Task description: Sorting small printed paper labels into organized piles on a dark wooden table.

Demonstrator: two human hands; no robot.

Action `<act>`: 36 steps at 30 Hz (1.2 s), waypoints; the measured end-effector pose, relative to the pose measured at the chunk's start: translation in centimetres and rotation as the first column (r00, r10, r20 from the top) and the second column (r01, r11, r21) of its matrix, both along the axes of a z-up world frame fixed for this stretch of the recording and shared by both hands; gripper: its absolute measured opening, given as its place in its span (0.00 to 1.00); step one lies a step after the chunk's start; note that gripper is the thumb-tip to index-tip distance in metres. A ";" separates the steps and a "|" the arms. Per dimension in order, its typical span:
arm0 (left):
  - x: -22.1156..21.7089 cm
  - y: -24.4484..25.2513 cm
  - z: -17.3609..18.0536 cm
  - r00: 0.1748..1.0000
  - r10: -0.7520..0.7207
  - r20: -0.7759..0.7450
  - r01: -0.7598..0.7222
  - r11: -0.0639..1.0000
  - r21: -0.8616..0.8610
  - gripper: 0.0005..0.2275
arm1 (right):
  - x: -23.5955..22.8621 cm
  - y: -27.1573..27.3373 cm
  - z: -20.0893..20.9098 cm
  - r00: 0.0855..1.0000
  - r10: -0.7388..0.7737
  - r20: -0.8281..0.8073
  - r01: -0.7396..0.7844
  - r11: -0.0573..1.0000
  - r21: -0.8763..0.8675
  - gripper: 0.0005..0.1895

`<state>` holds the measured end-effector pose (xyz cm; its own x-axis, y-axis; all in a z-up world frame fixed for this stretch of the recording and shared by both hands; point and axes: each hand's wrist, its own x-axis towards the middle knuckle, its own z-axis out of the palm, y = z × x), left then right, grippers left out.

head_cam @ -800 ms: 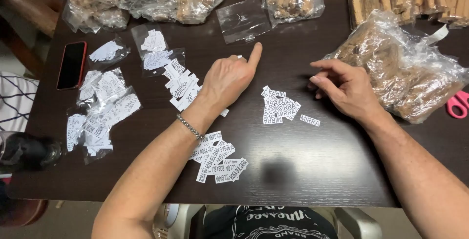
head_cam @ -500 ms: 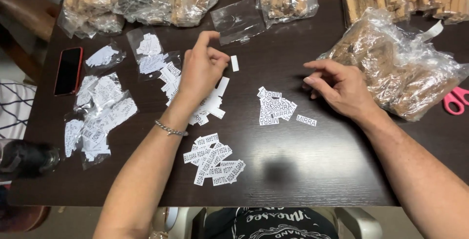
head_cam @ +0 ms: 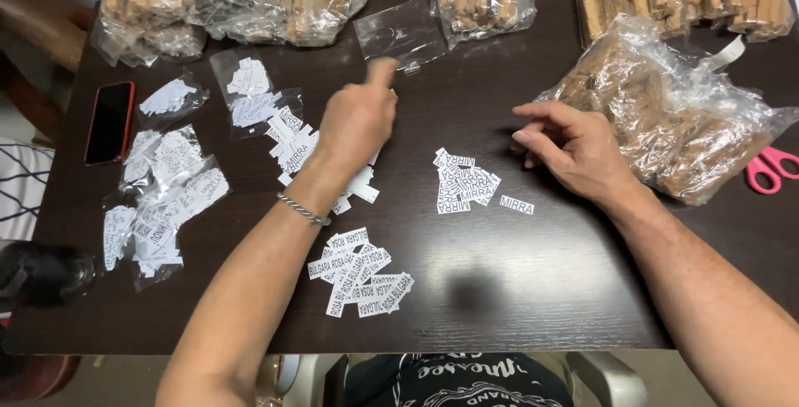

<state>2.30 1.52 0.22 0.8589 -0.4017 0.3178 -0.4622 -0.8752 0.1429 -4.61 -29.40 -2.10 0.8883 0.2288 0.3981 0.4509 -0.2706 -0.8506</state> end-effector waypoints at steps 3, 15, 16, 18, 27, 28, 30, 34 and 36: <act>-0.5 1.5 1.3 0.928 -0.036 -0.371 -0.249 0.683 -0.687 0.22 | -0.1 0.3 0.3 1.000 0.011 0.003 -0.011 1.000 0.002 0.13; -4.6 1.6 1.4 0.768 -0.295 -0.568 -0.309 0.606 -0.733 0.21 | 0.1 0.0 -0.2 1.000 0.005 -0.025 -0.005 1.000 -0.014 0.13; -5.4 1.1 2.1 0.769 -0.292 -0.568 -0.311 0.605 -0.733 0.21 | 0.1 0.0 -0.3 1.000 0.009 -0.025 -0.009 1.000 -0.014 0.13; -6.9 -0.1 3.6 0.715 -0.259 -0.650 -0.218 0.800 -0.559 0.20 | 0.2 -0.1 -0.4 1.000 0.001 -0.024 -0.001 1.000 -0.028 0.13; -4.9 3.1 3.4 0.957 0.039 -0.289 -0.065 0.994 -0.082 0.23 | 0.1 0.0 -0.4 1.000 -0.004 -0.020 0.004 0.999 -0.032 0.13; -5.5 2.5 4.1 0.956 0.040 -0.290 -0.066 0.995 -0.081 0.23 | 0.1 0.1 -0.3 1.000 -0.003 -0.021 0.003 1.000 -0.030 0.13; -6.5 1.0 5.4 0.941 0.073 -0.331 -0.056 0.997 0.061 0.24 | 0.0 0.0 -0.2 1.000 -0.001 -0.012 0.000 0.999 -0.036 0.13; -6.0 -0.3 3.5 0.974 0.083 -0.213 -0.055 0.990 0.130 0.16 | 0.1 0.0 -0.4 1.000 0.004 -0.006 -0.004 1.000 -0.026 0.13; -5.6 -0.6 3.1 0.985 0.091 -0.148 -0.064 0.982 0.175 0.16 | 0.1 -0.1 -0.3 1.000 0.004 -0.010 -0.005 1.000 -0.025 0.13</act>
<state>-3.31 0.93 3.30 0.9229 -0.3683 0.1120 -0.3757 -0.9252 0.0540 -4.54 -29.55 -2.42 0.8912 0.2424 0.3834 0.4436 -0.2895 -0.8482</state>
